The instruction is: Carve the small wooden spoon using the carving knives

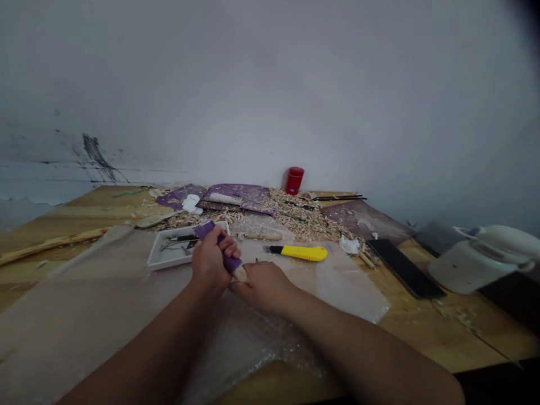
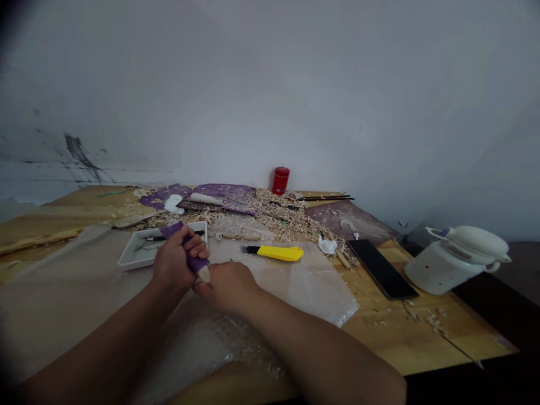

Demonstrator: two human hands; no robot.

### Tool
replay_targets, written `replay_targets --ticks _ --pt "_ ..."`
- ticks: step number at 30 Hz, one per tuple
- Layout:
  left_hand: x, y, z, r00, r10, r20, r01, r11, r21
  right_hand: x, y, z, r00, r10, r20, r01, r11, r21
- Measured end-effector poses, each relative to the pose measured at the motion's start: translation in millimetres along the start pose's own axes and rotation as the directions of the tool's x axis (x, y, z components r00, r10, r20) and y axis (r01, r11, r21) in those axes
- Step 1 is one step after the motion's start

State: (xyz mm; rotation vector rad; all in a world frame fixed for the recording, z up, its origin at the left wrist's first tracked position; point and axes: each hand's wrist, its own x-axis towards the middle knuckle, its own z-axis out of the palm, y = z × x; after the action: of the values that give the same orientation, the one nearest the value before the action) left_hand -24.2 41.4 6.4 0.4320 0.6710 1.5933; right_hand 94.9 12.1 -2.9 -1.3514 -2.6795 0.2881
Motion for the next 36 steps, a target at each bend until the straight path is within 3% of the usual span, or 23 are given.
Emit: replay_targets --ticks 3,8,13,16,20,22,26,33,36 --pt "1.3 5.0 -0.7 1.0 0.02 0.017 -0.02 1.0 0.002 0.5 1.1 -0.7 1.0 0.007 0.013 -0.007 1.0 0.006" --pt "8.8 20.8 -3.2 0.992 0.117 -0.053 -0.121 0.99 -0.074 -1.9 0.0 -3.3 1.0 0.002 0.026 -0.001 0.999 -0.036" --pt "-1.7 0.5 2.6 1.0 -0.011 -0.027 0.01 1.0 -0.022 0.8 -0.3 -2.7 1.0 0.017 0.025 -0.017 1.0 -0.025" --pt "0.7 8.9 0.6 1.0 0.012 0.002 -0.012 0.999 -0.04 0.0 -1.6 -4.0 1.0 0.002 0.029 -0.002 0.999 -0.032" --pt "5.6 22.7 -2.8 0.994 0.103 -0.043 -0.106 0.99 -0.094 -2.7 -3.0 -5.8 1.0 0.005 0.02 -0.004 0.998 -0.06" --pt "2.4 15.3 -1.2 0.997 0.052 -0.057 -0.056 0.996 -0.075 -2.5 -2.4 -5.6 1.0 0.012 0.021 -0.011 0.998 -0.054" --pt "-2.0 -0.5 0.6 0.999 -0.015 0.029 0.016 0.999 -0.03 -0.5 -0.7 -4.0 1.0 -0.009 0.01 0.009 0.999 -0.041" --pt "10.1 23.4 -4.6 0.993 0.1 -0.057 -0.105 0.99 -0.095 -2.8 -2.5 -3.6 1.0 -0.004 0.009 0.004 0.998 -0.059" --pt "-0.6 10.0 2.8 0.999 -0.011 -0.038 0.009 0.999 -0.044 -2.6 -2.0 -4.7 1.0 -0.011 0.021 0.011 0.999 -0.031"
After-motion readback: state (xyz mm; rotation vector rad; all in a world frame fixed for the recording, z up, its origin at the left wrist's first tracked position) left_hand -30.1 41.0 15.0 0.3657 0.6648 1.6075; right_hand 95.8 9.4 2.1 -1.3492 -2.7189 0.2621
